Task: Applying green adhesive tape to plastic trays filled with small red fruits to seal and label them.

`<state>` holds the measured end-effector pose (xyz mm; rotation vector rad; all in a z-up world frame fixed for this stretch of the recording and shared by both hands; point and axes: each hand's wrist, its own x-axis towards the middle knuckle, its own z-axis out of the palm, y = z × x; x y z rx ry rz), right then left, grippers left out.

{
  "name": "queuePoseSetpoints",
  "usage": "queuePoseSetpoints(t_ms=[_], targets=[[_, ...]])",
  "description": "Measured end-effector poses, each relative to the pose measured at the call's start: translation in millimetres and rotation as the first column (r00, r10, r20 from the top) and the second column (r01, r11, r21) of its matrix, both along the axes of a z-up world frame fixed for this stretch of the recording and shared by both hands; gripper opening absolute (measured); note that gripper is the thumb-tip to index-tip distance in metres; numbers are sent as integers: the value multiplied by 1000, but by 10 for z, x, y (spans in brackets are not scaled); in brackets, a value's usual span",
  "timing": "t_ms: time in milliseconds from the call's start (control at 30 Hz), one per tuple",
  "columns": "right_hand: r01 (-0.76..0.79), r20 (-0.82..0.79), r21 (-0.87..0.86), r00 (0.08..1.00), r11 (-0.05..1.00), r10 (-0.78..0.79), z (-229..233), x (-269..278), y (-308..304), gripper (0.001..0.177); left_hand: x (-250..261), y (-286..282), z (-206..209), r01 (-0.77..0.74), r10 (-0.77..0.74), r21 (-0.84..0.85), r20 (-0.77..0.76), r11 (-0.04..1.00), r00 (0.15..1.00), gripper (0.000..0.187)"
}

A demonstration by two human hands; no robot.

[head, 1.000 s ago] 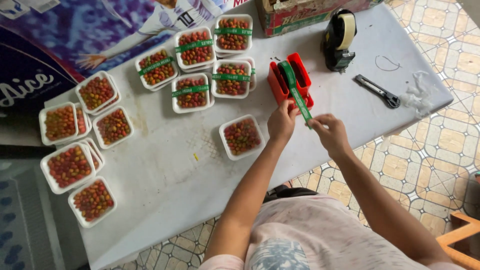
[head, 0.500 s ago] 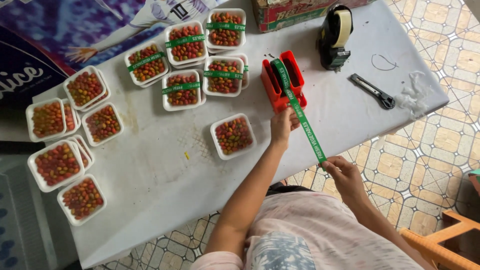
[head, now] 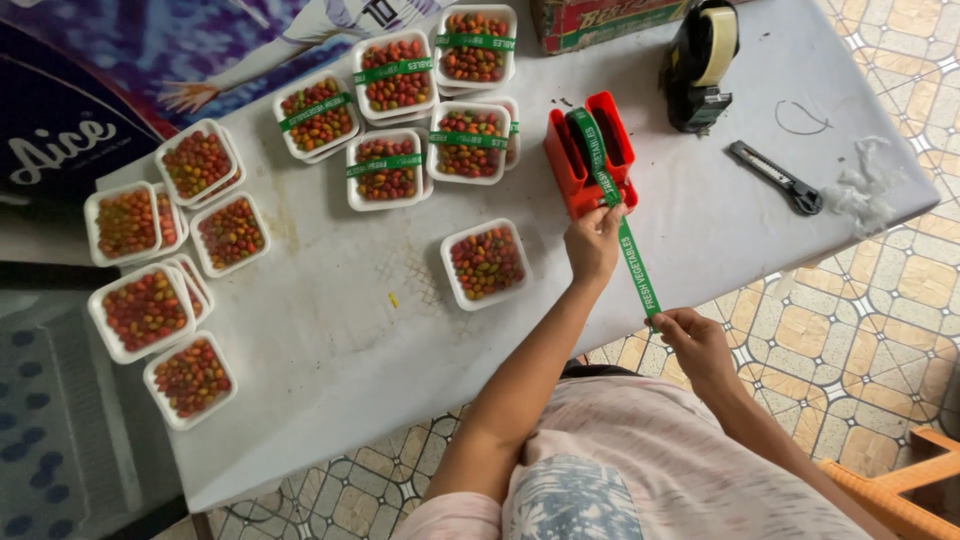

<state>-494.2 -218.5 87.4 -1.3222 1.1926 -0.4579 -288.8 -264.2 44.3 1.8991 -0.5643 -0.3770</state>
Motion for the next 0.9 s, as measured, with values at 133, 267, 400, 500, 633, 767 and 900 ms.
queuePoseSetpoints(t_ms=[133,267,400,500,633,767,900], targets=[[8,4,35,1000,999,-8,-78,52,73,29,41,-33,-318,2,-5,35,68,999,998,37],[2,-40,89,999,996,2,-195,131,100,28,160,-32,-357,118,-151,175,190,977,970,37],[22,-47,184,999,983,-14,-381,140,361,28,258,200,-694,200,-281,317,234,927,931,32],[43,-42,240,999,970,-34,-201,187,568,30,376,425,-796,241,-256,106,159,965,953,20],[37,26,221,999,975,-44,-297,563,709,27,936,881,-1,298,-291,-76,82,952,953,18],[-86,53,183,996,979,77,-193,1131,873,28,1717,1231,217,327,-330,-42,-106,944,938,36],[-146,44,155,989,977,141,-275,1576,973,28,2324,1275,-191,348,-349,65,14,935,937,16]])
